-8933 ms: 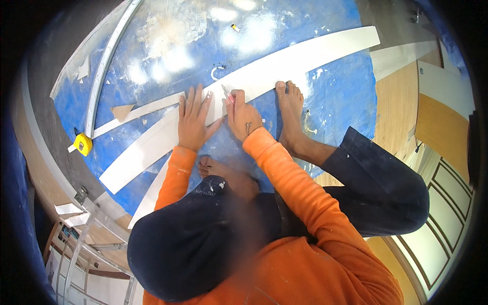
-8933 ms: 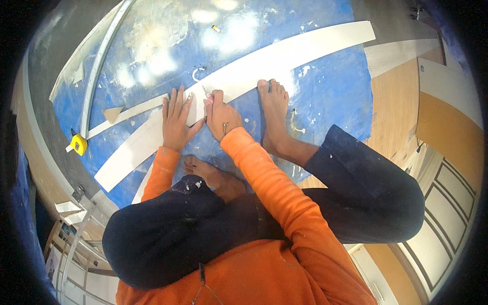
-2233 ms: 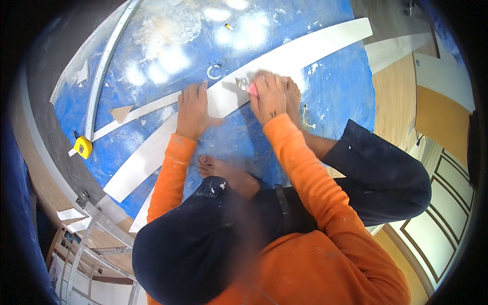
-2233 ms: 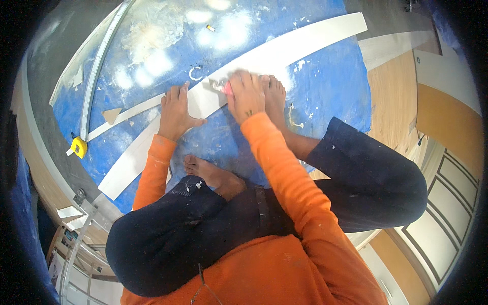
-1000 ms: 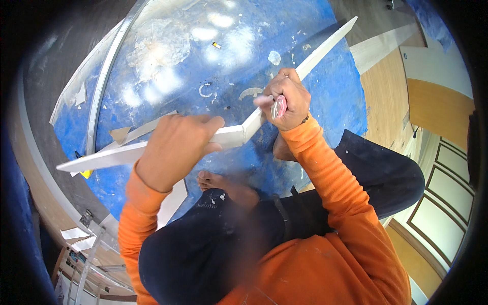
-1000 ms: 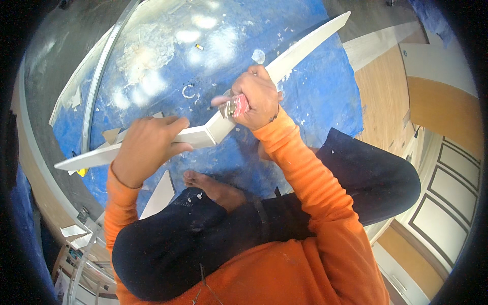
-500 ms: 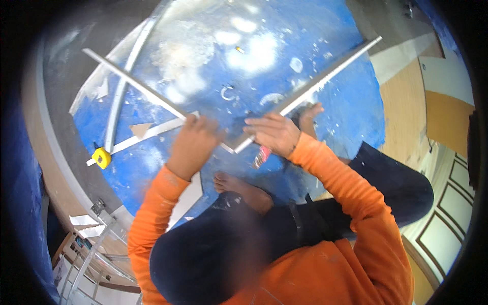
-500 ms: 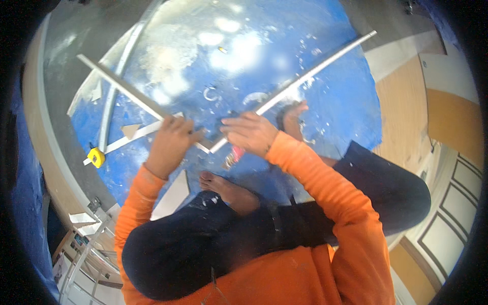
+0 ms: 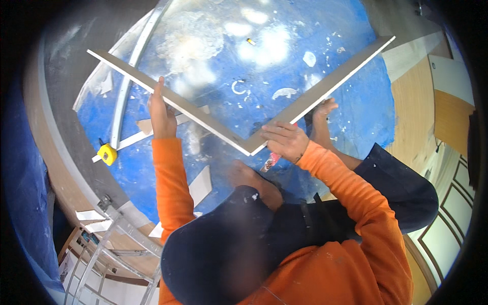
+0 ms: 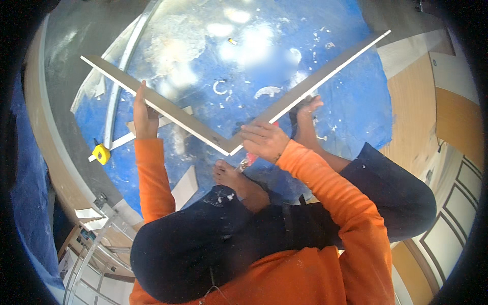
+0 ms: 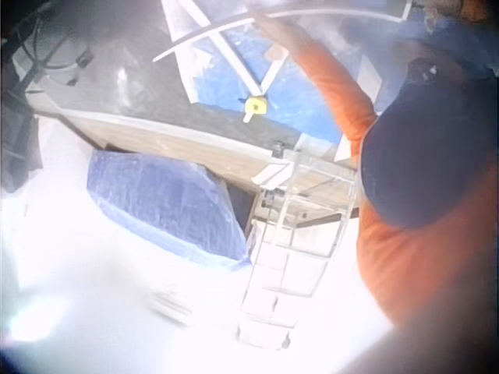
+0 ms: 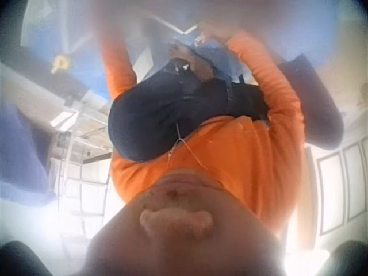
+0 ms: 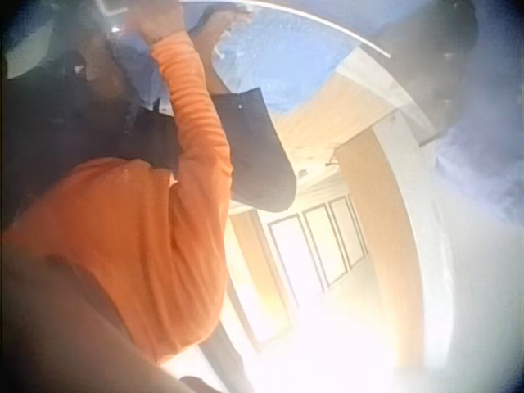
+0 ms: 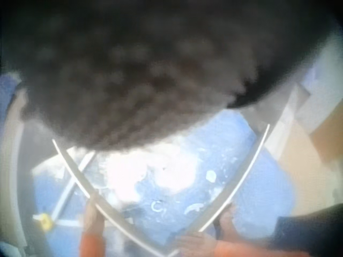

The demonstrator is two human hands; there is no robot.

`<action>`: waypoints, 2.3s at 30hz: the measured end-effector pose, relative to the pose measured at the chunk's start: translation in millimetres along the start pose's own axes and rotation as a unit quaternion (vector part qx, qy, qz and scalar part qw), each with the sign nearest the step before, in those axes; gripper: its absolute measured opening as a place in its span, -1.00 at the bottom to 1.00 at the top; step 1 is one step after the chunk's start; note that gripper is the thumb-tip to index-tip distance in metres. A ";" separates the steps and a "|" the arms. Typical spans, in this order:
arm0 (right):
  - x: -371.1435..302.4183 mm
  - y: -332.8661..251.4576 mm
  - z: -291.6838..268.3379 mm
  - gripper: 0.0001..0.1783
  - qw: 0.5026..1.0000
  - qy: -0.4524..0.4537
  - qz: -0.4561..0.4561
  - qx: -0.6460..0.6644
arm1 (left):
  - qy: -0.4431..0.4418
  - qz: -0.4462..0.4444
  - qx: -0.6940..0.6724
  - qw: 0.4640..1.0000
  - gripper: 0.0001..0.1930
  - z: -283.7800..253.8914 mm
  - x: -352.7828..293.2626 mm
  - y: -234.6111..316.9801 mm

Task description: The person measures and cuts white planks using a tape measure, utility knife, and straightedge. They mark measurements, score the material, and snap the planks to separate them into smaller pieces.

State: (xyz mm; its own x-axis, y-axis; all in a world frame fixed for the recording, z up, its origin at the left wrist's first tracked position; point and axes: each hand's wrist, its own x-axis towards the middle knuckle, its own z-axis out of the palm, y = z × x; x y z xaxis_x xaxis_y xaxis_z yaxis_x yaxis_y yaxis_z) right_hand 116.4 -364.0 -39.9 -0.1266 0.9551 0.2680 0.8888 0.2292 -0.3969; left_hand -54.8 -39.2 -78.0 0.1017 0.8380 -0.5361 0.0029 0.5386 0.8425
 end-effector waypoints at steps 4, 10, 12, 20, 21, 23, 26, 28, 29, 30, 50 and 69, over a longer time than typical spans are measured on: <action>-5.9 2.0 1.8 -0.92 1.000 -0.002 -0.015 -0.022 | -0.112 -0.122 -0.071 0.984 -0.74 -2.7 22.3 7.1; 16.9 -2.6 7.2 -0.80 0.995 0.069 0.055 -0.051 | -0.070 0.074 -0.162 0.982 -0.58 13.3 -35.1 99.2; 57.7 3.1 17.9 -0.82 0.990 0.109 0.084 -0.033 | -0.072 0.209 -0.140 0.965 -0.40 23.3 -90.2 150.0; 138.6 21.5 29.1 -0.70 0.894 -0.013 0.368 0.257 | -0.173 0.453 -0.102 0.869 -0.14 24.7 -124.7 111.7; 139.4 17.0 35.7 -0.67 0.878 0.006 0.387 0.280 | -0.157 0.458 -0.102 0.869 -0.12 18.7 -123.4 96.4; 129.8 9.1 58.4 -0.59 0.843 0.041 0.433 0.318 | -0.146 0.449 -0.108 0.875 -0.09 14.3 -128.3 79.1; 120.5 -2.4 91.6 -0.60 0.819 0.085 0.428 0.372 | -0.153 0.418 -0.109 0.889 -0.09 4.8 -145.7 71.1; 116.8 -5.3 101.0 -0.60 0.825 0.070 0.419 0.374 | -0.158 0.403 -0.101 0.896 -0.10 4.8 -152.3 70.3; 117.2 -5.7 101.1 -0.60 0.828 0.063 0.414 0.373 | -0.151 0.413 -0.095 0.893 -0.10 7.7 -154.7 68.0; 117.5 -4.2 100.8 -0.62 0.777 0.008 0.454 0.436 | -0.146 0.423 -0.090 0.890 -0.10 12.5 -156.5 64.7; 144.1 -26.8 82.1 -0.69 0.861 -0.070 0.413 0.289 | -0.138 0.482 -0.057 0.863 -0.04 22.8 -149.0 44.6; 92.0 -48.5 95.2 -0.68 0.870 -0.125 0.396 0.264 | -0.123 0.468 -0.051 0.874 -0.06 26.6 -157.5 46.9</action>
State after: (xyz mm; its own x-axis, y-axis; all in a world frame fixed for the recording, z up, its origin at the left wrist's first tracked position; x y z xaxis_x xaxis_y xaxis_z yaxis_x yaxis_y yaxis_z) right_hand 19.7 -269.4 -79.6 0.2831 0.8484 -0.4473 0.4233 -0.5290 -0.7355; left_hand -44.2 -148.2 47.4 0.2233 0.8786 0.4222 -0.2825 -0.3562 0.8907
